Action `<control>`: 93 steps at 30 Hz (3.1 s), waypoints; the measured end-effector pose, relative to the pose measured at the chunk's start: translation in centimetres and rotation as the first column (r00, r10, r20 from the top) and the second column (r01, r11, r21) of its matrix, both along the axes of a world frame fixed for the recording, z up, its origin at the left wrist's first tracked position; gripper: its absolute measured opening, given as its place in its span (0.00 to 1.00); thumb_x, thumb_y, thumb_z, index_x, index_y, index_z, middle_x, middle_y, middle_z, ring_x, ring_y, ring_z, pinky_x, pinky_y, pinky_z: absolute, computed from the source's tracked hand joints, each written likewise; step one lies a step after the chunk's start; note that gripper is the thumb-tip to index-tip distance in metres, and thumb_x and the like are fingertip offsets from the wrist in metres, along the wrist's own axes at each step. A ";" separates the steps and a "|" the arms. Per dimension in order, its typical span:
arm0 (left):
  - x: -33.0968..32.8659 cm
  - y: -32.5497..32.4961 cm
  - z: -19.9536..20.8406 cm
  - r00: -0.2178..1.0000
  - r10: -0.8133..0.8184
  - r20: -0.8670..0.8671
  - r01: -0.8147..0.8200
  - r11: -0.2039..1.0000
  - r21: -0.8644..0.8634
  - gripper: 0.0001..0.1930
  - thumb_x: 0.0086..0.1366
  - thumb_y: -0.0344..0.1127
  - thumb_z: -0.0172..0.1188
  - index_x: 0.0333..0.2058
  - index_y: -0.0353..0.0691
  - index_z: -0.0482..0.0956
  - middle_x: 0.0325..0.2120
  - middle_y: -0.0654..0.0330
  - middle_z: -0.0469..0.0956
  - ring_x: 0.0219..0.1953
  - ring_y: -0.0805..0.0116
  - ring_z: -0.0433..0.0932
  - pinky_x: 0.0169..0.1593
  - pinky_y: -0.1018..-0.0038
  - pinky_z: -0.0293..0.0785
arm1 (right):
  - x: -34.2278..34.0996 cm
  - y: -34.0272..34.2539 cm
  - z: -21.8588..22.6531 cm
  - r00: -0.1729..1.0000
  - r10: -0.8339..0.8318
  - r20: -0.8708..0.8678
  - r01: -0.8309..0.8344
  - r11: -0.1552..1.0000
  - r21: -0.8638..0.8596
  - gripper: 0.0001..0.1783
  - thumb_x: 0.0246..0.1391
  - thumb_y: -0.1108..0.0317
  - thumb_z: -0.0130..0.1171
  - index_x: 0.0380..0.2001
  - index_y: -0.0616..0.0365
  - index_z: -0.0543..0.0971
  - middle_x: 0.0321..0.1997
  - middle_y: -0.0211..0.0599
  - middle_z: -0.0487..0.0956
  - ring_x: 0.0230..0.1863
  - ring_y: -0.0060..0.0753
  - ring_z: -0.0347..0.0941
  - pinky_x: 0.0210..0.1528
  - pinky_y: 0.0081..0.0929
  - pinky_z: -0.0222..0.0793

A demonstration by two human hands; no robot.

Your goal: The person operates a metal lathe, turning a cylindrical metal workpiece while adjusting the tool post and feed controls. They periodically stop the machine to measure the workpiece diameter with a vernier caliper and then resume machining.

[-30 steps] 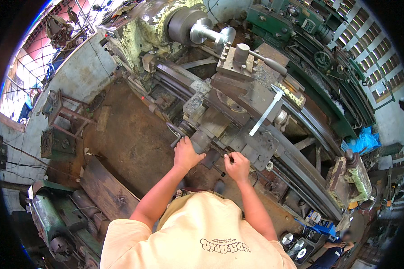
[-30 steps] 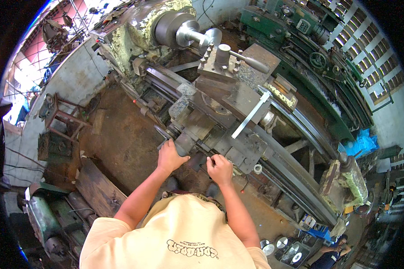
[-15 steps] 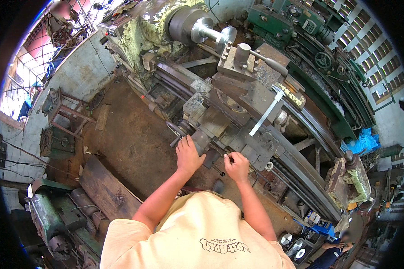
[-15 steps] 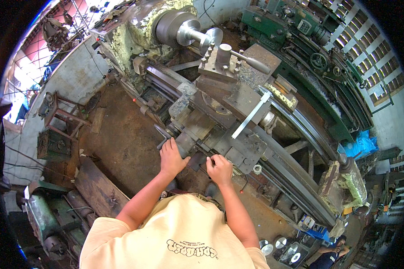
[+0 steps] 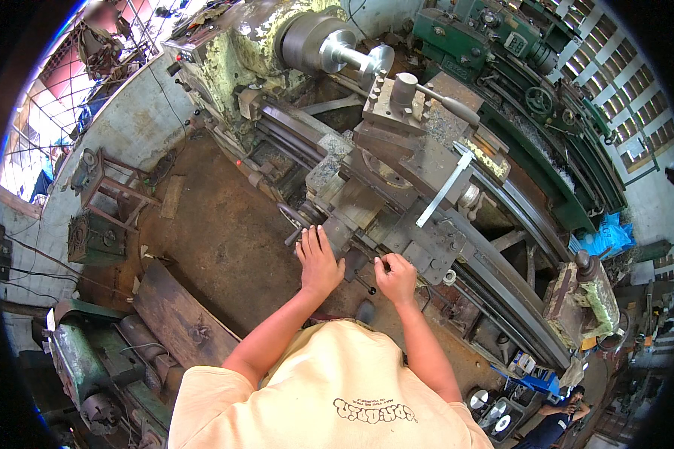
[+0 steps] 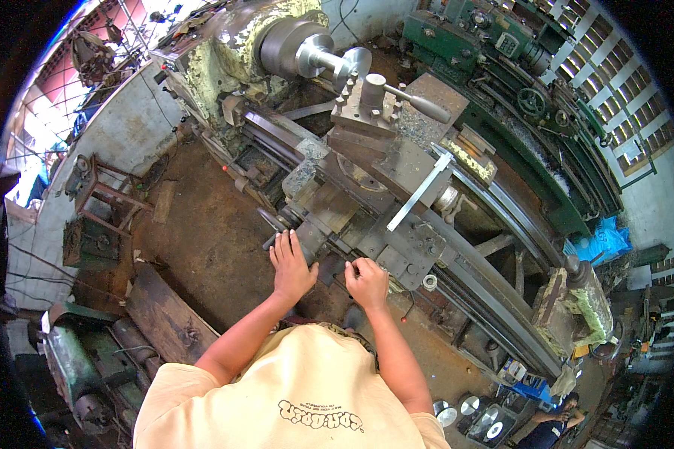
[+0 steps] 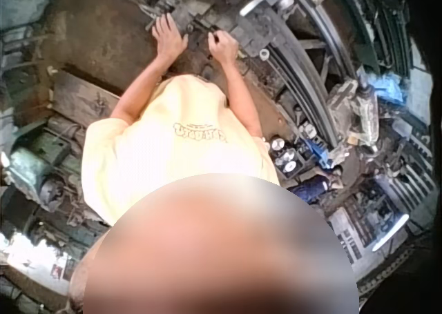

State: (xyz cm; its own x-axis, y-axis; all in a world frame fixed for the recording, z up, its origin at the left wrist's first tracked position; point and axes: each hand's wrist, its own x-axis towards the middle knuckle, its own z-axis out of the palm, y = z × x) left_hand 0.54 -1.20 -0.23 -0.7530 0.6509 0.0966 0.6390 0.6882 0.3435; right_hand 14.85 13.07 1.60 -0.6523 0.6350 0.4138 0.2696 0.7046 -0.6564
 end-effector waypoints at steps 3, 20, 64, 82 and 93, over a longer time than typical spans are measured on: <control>0.3 0.0 -0.3 1.000 0.024 -0.012 -0.024 0.999 0.024 0.53 0.60 0.45 0.72 0.73 0.24 0.50 0.72 0.37 0.54 0.77 0.37 0.48 0.76 0.40 0.43 | 0.0 0.0 0.0 1.000 0.002 0.005 -0.002 1.000 -0.002 0.11 0.56 0.66 0.69 0.25 0.58 0.80 0.26 0.43 0.81 0.24 0.51 0.77 0.27 0.42 0.72; -9.6 -1.2 1.6 0.783 -0.054 0.619 0.094 0.995 -0.033 0.53 0.45 0.65 0.79 0.57 0.23 0.76 0.53 0.34 0.81 0.57 0.42 0.81 0.62 0.59 0.75 | 0.3 -0.1 -0.4 0.998 0.007 0.070 -0.007 1.000 -0.004 0.10 0.55 0.65 0.69 0.25 0.57 0.80 0.26 0.43 0.81 0.27 0.51 0.78 0.29 0.44 0.73; -2.1 0.2 2.7 0.999 0.031 -0.043 -0.042 0.951 -0.305 0.62 0.43 0.65 0.80 0.66 0.24 0.63 0.58 0.43 0.75 0.58 0.52 0.77 0.66 0.58 0.66 | 0.7 -0.3 -1.0 0.960 -0.011 0.278 -0.048 0.977 0.206 0.11 0.54 0.60 0.68 0.25 0.53 0.80 0.28 0.38 0.82 0.30 0.51 0.79 0.35 0.45 0.74; -14.5 -1.8 -4.7 -0.054 -0.052 0.997 -0.060 0.997 0.049 0.38 0.63 0.52 0.73 0.64 0.33 0.72 0.58 0.55 0.78 0.55 0.62 0.76 0.52 0.65 0.75 | 0.1 -1.1 -1.4 0.969 -0.231 0.092 0.222 0.970 0.098 0.10 0.52 0.65 0.71 0.25 0.56 0.79 0.26 0.40 0.81 0.27 0.51 0.78 0.32 0.45 0.74; -14.5 -2.4 -7.3 -0.080 -0.114 0.990 -0.076 0.991 0.108 0.35 0.62 0.51 0.73 0.63 0.38 0.75 0.55 0.59 0.81 0.54 0.63 0.78 0.55 0.65 0.73 | 0.1 -0.8 -1.6 0.971 -0.225 0.077 0.219 0.972 0.083 0.10 0.51 0.66 0.72 0.25 0.55 0.80 0.25 0.39 0.80 0.26 0.50 0.78 0.31 0.44 0.74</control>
